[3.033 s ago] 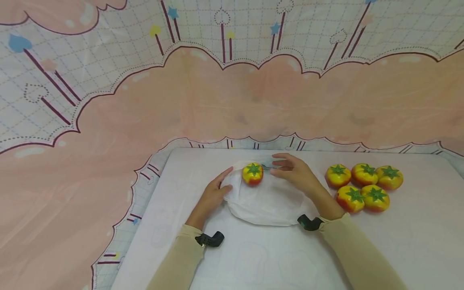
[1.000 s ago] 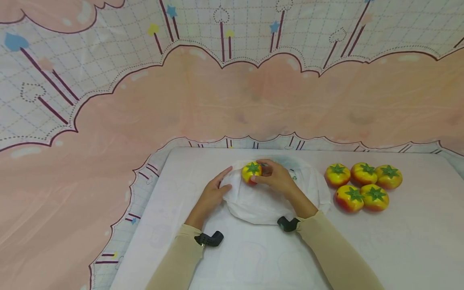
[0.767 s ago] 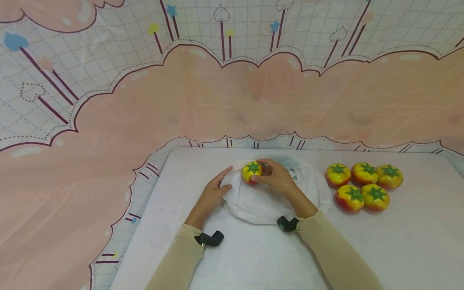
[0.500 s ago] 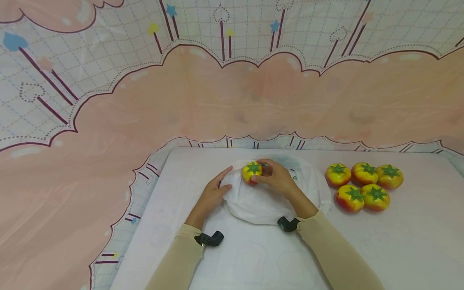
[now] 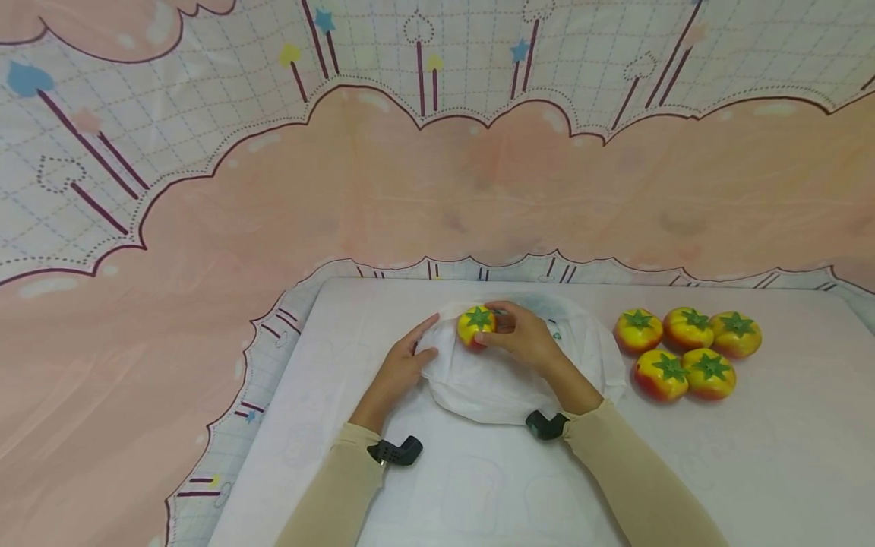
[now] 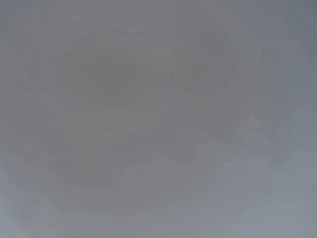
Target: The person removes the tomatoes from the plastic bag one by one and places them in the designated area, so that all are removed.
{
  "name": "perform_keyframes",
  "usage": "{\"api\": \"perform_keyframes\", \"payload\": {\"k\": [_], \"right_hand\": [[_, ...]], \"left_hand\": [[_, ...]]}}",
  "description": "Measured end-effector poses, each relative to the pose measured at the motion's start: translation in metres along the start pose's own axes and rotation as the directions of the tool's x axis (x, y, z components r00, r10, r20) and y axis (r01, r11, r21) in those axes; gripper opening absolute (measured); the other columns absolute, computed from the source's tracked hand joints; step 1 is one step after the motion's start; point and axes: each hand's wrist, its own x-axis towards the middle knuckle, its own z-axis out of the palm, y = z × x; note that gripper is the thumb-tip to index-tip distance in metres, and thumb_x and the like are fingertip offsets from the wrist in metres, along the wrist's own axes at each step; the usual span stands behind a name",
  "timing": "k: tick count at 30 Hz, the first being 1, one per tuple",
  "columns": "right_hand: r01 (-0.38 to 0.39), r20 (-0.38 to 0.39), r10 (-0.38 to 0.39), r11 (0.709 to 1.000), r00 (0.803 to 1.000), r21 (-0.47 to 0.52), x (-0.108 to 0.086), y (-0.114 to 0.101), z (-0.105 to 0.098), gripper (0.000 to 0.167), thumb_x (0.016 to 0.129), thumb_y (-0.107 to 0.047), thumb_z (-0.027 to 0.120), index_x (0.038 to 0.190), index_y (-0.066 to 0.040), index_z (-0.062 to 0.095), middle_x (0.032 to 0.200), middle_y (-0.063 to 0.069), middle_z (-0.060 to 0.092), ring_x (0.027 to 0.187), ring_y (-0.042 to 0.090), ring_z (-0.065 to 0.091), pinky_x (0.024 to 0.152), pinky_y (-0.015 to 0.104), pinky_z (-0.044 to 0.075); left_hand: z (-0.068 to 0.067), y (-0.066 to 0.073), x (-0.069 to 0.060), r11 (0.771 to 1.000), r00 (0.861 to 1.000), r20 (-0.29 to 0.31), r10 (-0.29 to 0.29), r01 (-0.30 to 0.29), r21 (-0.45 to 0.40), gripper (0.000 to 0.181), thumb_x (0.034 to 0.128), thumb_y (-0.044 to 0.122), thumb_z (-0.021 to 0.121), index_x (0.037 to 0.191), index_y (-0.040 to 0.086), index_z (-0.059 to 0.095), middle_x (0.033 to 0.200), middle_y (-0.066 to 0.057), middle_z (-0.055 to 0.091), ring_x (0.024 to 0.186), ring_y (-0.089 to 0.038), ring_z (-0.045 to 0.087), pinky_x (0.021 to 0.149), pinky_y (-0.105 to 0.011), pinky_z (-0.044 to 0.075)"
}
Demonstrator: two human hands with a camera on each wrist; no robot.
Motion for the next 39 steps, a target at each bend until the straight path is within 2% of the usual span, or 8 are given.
{"api": "perform_keyframes", "payload": {"k": [9, 16, 20, 30, 39], "right_hand": [[-0.040, 0.011, 0.040, 0.999, 0.999, -0.003, -0.006, -0.006, -0.006, 0.064, 0.086, -0.039, 0.081, 0.144, -0.027, 0.056, 0.135, 0.010, 0.065, 0.126, 0.030, 0.062, 0.099, 0.046, 0.058], [-0.020, 0.028, 0.019, 0.999, 0.999, 0.043, -0.011, -0.008, -0.016, 0.067, 0.086, -0.040, 0.082, 0.145, -0.025, 0.055, 0.139, 0.012, 0.063, 0.127, 0.032, 0.062, 0.097, 0.047, 0.059], [-0.019, 0.036, 0.017, 0.999, 0.999, 0.047, -0.015, -0.010, -0.020, 0.068, 0.085, -0.043, 0.082, 0.145, -0.025, 0.055, 0.140, 0.012, 0.062, 0.127, 0.032, 0.062, 0.099, 0.047, 0.059], [-0.016, 0.028, 0.016, 1.000, 0.999, -0.006, -0.024, -0.014, -0.033, 0.069, 0.084, -0.049, 0.081, 0.144, -0.030, 0.054, 0.139, 0.009, 0.062, 0.124, 0.030, 0.062, 0.096, 0.046, 0.059], [-0.029, 0.025, 0.030, 0.998, 0.999, -0.062, -0.033, -0.018, -0.047, 0.071, 0.084, -0.053, 0.079, 0.146, -0.033, 0.053, 0.138, 0.009, 0.063, 0.124, 0.030, 0.061, 0.099, 0.049, 0.057]], "left_hand": [[0.000, 0.000, -0.001, 1.000, 1.000, -0.001, -0.010, 0.010, 0.005, 0.060, 0.1018, 0.011, 0.057, 0.153, 0.039, 0.045, 0.166, 0.007, 0.032, 0.157, -0.020, 0.025, 0.128, -0.046, 0.023], [0.000, -0.001, 0.001, 1.000, 1.000, 0.007, 0.023, -0.023, -0.016, 0.061, 0.1012, 0.008, 0.057, 0.154, 0.035, 0.045, 0.166, 0.005, 0.033, 0.156, -0.020, 0.026, 0.128, -0.046, 0.023], [0.000, -0.002, 0.001, 1.000, 1.000, 0.008, 0.023, -0.023, -0.018, 0.060, 0.1011, 0.008, 0.058, 0.154, 0.035, 0.045, 0.166, 0.005, 0.033, 0.156, -0.021, 0.026, 0.128, -0.046, 0.023], [-0.001, -0.001, -0.001, 1.000, 1.000, -0.001, -0.003, 0.003, -0.009, 0.060, 0.1015, 0.011, 0.058, 0.153, 0.039, 0.046, 0.166, 0.006, 0.033, 0.156, -0.021, 0.026, 0.128, -0.047, 0.024], [-0.001, -0.001, -0.001, 1.000, 1.000, 0.002, 0.008, -0.008, -0.016, 0.060, 0.1012, 0.011, 0.058, 0.153, 0.038, 0.046, 0.167, 0.004, 0.032, 0.156, -0.022, 0.027, 0.128, -0.048, 0.023]]}}
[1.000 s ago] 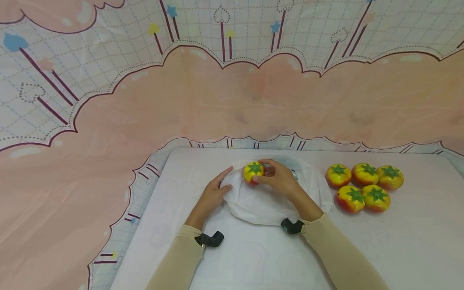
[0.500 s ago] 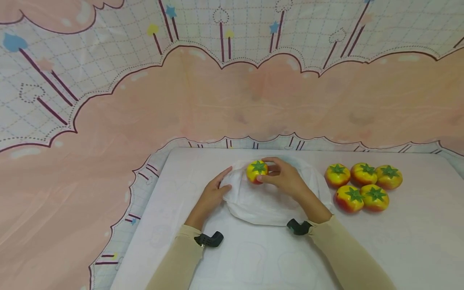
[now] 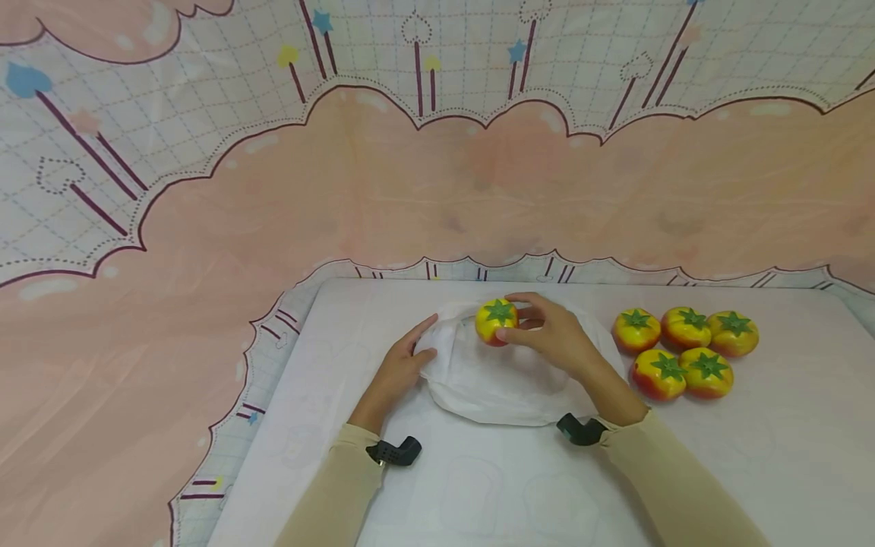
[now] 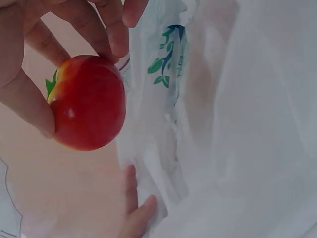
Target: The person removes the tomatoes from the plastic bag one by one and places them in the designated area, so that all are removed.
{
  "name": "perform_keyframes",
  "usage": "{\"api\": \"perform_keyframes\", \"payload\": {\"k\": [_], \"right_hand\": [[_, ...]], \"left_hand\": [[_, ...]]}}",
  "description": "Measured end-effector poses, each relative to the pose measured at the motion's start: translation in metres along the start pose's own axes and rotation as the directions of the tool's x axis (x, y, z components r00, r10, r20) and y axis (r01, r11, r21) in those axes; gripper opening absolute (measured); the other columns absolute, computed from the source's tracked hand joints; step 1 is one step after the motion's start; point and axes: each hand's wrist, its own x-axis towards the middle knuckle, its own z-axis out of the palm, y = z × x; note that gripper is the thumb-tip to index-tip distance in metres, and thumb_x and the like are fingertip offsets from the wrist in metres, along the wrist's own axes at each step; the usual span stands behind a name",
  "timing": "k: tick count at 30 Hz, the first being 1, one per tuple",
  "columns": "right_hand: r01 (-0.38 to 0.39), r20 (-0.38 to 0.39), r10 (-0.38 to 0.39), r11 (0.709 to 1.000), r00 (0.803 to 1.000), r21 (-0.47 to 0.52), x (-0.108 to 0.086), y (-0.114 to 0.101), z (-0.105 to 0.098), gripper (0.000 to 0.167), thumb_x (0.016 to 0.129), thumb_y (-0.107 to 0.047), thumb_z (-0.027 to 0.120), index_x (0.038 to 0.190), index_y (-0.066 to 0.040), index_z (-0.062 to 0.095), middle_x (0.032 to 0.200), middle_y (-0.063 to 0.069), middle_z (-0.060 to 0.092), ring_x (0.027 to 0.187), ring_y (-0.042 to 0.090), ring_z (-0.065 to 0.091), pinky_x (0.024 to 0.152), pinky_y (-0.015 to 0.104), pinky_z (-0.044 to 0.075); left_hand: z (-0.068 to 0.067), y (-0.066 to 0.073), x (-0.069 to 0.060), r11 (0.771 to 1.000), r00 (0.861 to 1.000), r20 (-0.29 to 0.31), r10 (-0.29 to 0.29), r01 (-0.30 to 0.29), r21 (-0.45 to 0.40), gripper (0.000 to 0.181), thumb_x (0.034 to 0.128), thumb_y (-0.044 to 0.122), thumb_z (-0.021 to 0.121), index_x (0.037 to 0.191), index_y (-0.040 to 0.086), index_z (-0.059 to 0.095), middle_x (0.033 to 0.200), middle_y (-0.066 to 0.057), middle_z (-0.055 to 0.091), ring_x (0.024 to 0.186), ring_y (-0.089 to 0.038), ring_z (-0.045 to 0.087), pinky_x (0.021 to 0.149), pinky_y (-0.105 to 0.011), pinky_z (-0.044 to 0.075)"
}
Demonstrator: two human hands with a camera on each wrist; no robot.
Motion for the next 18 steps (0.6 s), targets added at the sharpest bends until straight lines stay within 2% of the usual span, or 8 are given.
{"api": "perform_keyframes", "payload": {"k": [10, 18], "right_hand": [[-0.018, 0.001, 0.018, 0.999, 1.000, -0.031, -0.011, -0.003, -0.012, 0.071, 0.086, -0.051, 0.078, 0.149, -0.034, 0.050, 0.140, 0.010, 0.062, 0.125, 0.030, 0.059, 0.098, 0.048, 0.058], [-0.041, -0.008, 0.041, 0.999, 0.999, -0.033, -0.016, 0.002, -0.021, 0.074, 0.083, -0.054, 0.079, 0.148, -0.033, 0.050, 0.140, 0.009, 0.061, 0.125, 0.030, 0.058, 0.098, 0.049, 0.058]], "left_hand": [[-0.001, -0.003, 0.001, 1.000, 1.000, 0.005, 0.016, -0.016, 0.008, 0.059, 0.1014, 0.011, 0.058, 0.153, 0.038, 0.046, 0.167, 0.003, 0.032, 0.156, -0.023, 0.027, 0.128, -0.048, 0.023], [-0.001, -0.002, 0.001, 1.000, 1.000, 0.000, 0.003, -0.003, 0.021, 0.059, 0.1015, 0.013, 0.057, 0.152, 0.040, 0.046, 0.167, 0.005, 0.032, 0.157, -0.021, 0.024, 0.128, -0.047, 0.022]]}}
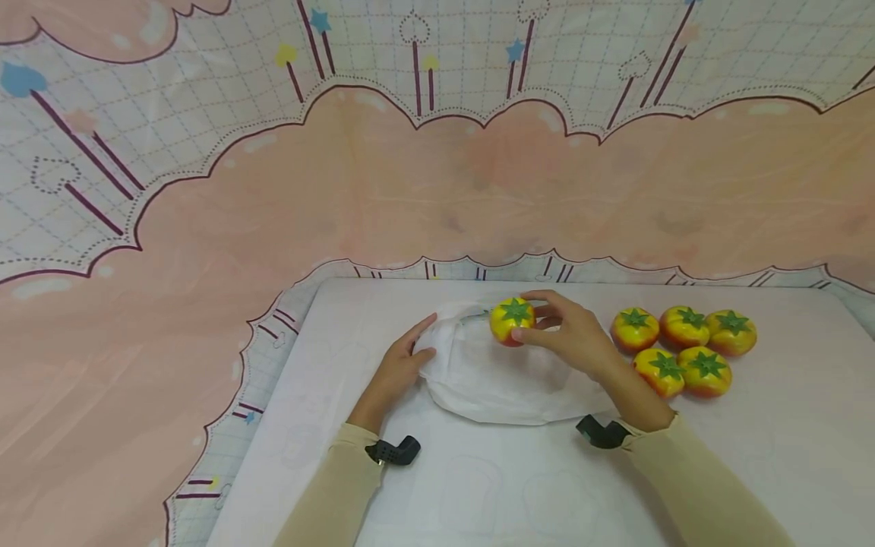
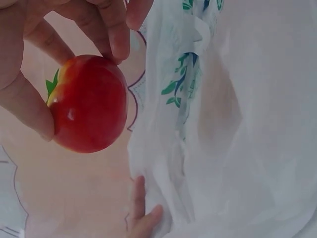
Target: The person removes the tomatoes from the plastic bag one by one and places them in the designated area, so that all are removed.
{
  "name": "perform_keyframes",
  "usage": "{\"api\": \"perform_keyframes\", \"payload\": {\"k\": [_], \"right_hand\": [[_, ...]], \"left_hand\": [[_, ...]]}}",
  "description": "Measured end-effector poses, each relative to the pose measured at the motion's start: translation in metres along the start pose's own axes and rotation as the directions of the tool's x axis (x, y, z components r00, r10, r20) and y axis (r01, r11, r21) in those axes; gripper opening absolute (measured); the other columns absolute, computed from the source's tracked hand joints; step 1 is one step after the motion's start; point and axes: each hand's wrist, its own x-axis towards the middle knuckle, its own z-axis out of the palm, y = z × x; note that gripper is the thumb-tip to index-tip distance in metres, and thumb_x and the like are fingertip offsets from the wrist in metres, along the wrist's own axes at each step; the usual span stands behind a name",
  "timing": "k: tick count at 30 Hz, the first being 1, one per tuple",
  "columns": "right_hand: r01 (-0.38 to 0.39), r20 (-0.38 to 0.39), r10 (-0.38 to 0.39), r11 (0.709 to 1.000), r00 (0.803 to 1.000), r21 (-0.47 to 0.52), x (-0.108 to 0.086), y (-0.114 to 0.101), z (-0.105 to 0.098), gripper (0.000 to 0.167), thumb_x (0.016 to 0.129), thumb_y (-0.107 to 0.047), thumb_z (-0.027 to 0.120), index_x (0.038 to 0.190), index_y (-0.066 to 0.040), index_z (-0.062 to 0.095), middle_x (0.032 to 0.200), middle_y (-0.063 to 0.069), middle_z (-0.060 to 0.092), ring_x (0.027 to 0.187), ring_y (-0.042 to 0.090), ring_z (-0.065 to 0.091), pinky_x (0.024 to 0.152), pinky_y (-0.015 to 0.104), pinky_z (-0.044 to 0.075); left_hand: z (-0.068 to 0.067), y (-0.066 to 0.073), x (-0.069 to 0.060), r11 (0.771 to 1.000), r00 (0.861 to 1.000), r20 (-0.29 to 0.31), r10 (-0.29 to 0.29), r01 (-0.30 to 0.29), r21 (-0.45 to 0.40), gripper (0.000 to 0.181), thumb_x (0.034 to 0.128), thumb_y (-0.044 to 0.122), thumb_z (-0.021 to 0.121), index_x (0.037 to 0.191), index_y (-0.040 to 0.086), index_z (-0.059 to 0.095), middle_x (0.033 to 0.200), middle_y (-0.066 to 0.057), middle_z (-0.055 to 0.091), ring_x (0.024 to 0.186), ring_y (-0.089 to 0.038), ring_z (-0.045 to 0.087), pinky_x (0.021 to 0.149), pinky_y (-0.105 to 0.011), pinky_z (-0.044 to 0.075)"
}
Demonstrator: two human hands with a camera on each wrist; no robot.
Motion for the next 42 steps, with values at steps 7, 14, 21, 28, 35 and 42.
{"api": "perform_keyframes", "payload": {"k": [7, 14, 21, 28, 35, 42], "right_hand": [[0.005, -0.023, -0.005, 1.000, 1.000, -0.025, -0.008, 0.007, -0.011, 0.077, 0.082, -0.059, 0.077, 0.148, -0.032, 0.049, 0.141, 0.009, 0.061, 0.127, 0.031, 0.058, 0.103, 0.054, 0.054], [0.017, -0.031, -0.018, 0.999, 0.999, -0.030, -0.017, 0.010, -0.021, 0.078, 0.084, -0.059, 0.076, 0.150, -0.030, 0.048, 0.141, 0.012, 0.061, 0.127, 0.032, 0.059, 0.100, 0.054, 0.055], [0.018, -0.032, -0.018, 1.000, 0.999, -0.015, -0.026, 0.014, -0.034, 0.082, 0.083, -0.060, 0.076, 0.152, -0.029, 0.046, 0.143, 0.015, 0.058, 0.128, 0.034, 0.057, 0.102, 0.059, 0.053], [-0.016, -0.030, 0.015, 0.999, 0.999, -0.033, -0.035, 0.020, -0.050, 0.088, 0.080, -0.066, 0.075, 0.155, -0.033, 0.041, 0.145, 0.012, 0.057, 0.132, 0.035, 0.056, 0.102, 0.065, 0.050], [-0.022, -0.052, 0.018, 0.997, 0.998, -0.070, -0.040, 0.030, -0.064, 0.090, 0.081, -0.067, 0.073, 0.156, -0.032, 0.039, 0.149, 0.016, 0.054, 0.133, 0.038, 0.055, 0.098, 0.059, 0.056], [-0.021, -0.049, 0.018, 0.998, 0.999, -0.062, -0.046, 0.038, -0.075, 0.087, 0.084, -0.064, 0.072, 0.157, -0.030, 0.038, 0.152, 0.020, 0.051, 0.134, 0.041, 0.052, 0.094, 0.056, 0.059]], "left_hand": [[0.001, 0.000, 0.001, 1.000, 1.000, -0.003, 0.003, -0.003, 0.001, 0.059, 0.1016, 0.011, 0.058, 0.152, 0.039, 0.046, 0.167, 0.005, 0.032, 0.157, -0.021, 0.024, 0.128, -0.047, 0.022], [0.001, 0.000, 0.000, 1.000, 1.000, -0.005, 0.001, -0.001, -0.010, 0.059, 0.1016, 0.010, 0.058, 0.152, 0.038, 0.046, 0.167, 0.005, 0.032, 0.157, -0.020, 0.025, 0.128, -0.046, 0.022], [0.001, 0.002, -0.001, 1.000, 1.000, -0.005, 0.000, 0.000, -0.002, 0.059, 0.1016, 0.011, 0.058, 0.153, 0.038, 0.046, 0.167, 0.004, 0.033, 0.156, -0.022, 0.026, 0.128, -0.048, 0.023], [0.001, 0.002, 0.000, 1.000, 1.000, -0.006, -0.001, 0.001, 0.003, 0.059, 0.1018, 0.011, 0.057, 0.153, 0.039, 0.046, 0.167, 0.005, 0.033, 0.157, -0.022, 0.026, 0.128, -0.048, 0.023], [0.001, 0.002, 0.001, 1.000, 1.000, -0.007, -0.021, 0.021, 0.006, 0.058, 0.1020, 0.014, 0.058, 0.151, 0.042, 0.047, 0.166, 0.008, 0.033, 0.156, -0.018, 0.025, 0.128, -0.045, 0.023], [0.001, 0.001, 0.001, 1.000, 1.000, -0.008, -0.026, 0.026, 0.011, 0.058, 0.1022, 0.014, 0.057, 0.151, 0.043, 0.046, 0.167, 0.008, 0.032, 0.157, -0.019, 0.025, 0.128, -0.046, 0.023]]}}
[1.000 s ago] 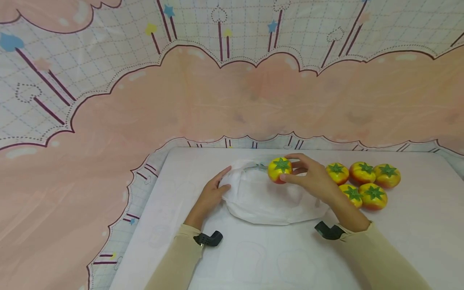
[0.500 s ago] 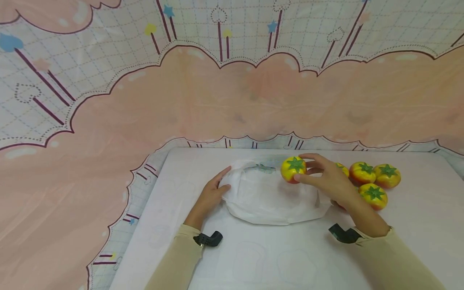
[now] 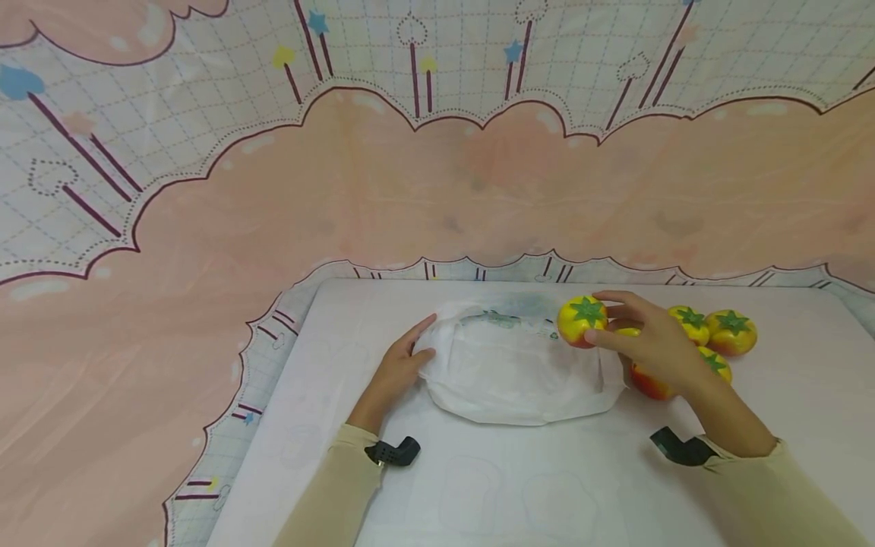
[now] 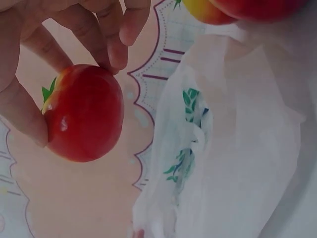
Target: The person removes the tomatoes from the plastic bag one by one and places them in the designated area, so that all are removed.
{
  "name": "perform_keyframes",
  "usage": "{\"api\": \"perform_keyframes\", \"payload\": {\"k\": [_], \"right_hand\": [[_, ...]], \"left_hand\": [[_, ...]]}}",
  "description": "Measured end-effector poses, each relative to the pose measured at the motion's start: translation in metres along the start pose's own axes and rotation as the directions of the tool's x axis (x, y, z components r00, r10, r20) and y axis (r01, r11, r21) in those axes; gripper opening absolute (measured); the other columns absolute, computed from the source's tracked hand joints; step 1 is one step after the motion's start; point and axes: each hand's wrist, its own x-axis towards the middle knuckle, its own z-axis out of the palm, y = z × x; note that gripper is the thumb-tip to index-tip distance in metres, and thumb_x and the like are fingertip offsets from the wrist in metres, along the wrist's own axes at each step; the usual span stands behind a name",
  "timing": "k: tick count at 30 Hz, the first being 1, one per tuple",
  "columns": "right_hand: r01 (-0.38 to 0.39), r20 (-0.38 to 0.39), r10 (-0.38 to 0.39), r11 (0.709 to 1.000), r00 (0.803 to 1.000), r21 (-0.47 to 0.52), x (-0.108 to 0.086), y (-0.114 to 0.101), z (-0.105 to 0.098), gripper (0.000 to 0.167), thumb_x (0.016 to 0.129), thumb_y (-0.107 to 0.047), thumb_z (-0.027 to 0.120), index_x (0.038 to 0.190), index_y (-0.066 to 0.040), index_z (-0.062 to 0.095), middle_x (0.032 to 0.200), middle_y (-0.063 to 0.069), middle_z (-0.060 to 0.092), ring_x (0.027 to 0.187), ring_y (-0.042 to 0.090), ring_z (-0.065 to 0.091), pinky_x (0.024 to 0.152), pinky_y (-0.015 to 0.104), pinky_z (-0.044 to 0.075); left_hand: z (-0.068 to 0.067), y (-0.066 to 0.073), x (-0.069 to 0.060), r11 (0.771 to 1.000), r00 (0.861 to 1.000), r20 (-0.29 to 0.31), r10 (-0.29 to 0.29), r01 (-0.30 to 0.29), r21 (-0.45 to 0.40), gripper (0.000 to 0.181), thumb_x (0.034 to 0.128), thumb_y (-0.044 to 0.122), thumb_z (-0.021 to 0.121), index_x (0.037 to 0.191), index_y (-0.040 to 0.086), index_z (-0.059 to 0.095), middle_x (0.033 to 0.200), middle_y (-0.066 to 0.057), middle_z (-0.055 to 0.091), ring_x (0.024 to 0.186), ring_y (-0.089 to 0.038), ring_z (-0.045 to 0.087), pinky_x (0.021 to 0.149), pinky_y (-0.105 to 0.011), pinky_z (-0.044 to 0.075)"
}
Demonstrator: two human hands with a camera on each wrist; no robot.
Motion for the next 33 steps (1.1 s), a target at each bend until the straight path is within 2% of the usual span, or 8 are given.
{"api": "perform_keyframes", "payload": {"k": [7, 13, 21, 25, 33], "right_hand": [[-0.046, -0.001, 0.046, 0.999, 0.999, -0.013, -0.009, 0.004, -0.010, 0.089, 0.085, -0.064, 0.070, 0.160, -0.031, 0.033, 0.154, 0.022, 0.047, 0.136, 0.045, 0.048, 0.098, 0.059, 0.056], [-0.044, -0.003, 0.044, 0.999, 0.999, -0.031, -0.013, 0.015, -0.020, 0.091, 0.087, -0.063, 0.069, 0.162, -0.028, 0.029, 0.155, 0.025, 0.045, 0.138, 0.048, 0.045, 0.101, 0.073, 0.045], [-0.051, -0.023, 0.049, 0.995, 0.999, -0.084, -0.020, 0.027, -0.033, 0.091, 0.090, -0.063, 0.066, 0.162, -0.021, 0.028, 0.155, 0.029, 0.042, 0.138, 0.052, 0.043, 0.099, 0.070, 0.048], [-0.056, -0.021, 0.054, 0.994, 0.998, -0.090, -0.023, 0.031, -0.039, 0.089, 0.093, -0.058, 0.065, 0.163, -0.019, 0.026, 0.156, 0.032, 0.038, 0.139, 0.055, 0.040, 0.099, 0.073, 0.045], [-0.067, -0.056, 0.061, 0.991, 0.997, -0.120, -0.032, 0.040, -0.048, 0.087, 0.094, -0.055, 0.065, 0.162, -0.017, 0.028, 0.151, 0.034, 0.042, 0.135, 0.056, 0.042, 0.097, 0.073, 0.047]], "left_hand": [[-0.001, -0.004, 0.001, 1.000, 1.000, 0.012, 0.004, -0.004, -0.007, 0.058, 0.1022, 0.015, 0.058, 0.150, 0.044, 0.046, 0.166, 0.008, 0.032, 0.157, -0.019, 0.025, 0.128, -0.046, 0.023], [-0.002, -0.004, 0.000, 1.000, 1.000, 0.018, 0.013, -0.013, -0.009, 0.058, 0.1023, 0.014, 0.057, 0.151, 0.043, 0.046, 0.167, 0.008, 0.031, 0.157, -0.019, 0.024, 0.128, -0.046, 0.023], [-0.001, -0.001, -0.002, 1.000, 1.000, 0.010, 0.010, -0.010, 0.003, 0.058, 0.1022, 0.014, 0.057, 0.152, 0.042, 0.046, 0.167, 0.007, 0.032, 0.157, -0.019, 0.024, 0.128, -0.045, 0.023], [-0.001, 0.000, -0.003, 1.000, 1.000, 0.009, 0.019, -0.019, 0.002, 0.059, 0.1018, 0.012, 0.057, 0.152, 0.040, 0.046, 0.167, 0.005, 0.031, 0.157, -0.021, 0.024, 0.129, -0.047, 0.022], [-0.001, -0.001, -0.005, 1.000, 1.000, 0.003, 0.009, -0.009, 0.009, 0.058, 0.1017, 0.014, 0.057, 0.151, 0.041, 0.047, 0.166, 0.007, 0.032, 0.157, -0.019, 0.024, 0.129, -0.046, 0.021]]}}
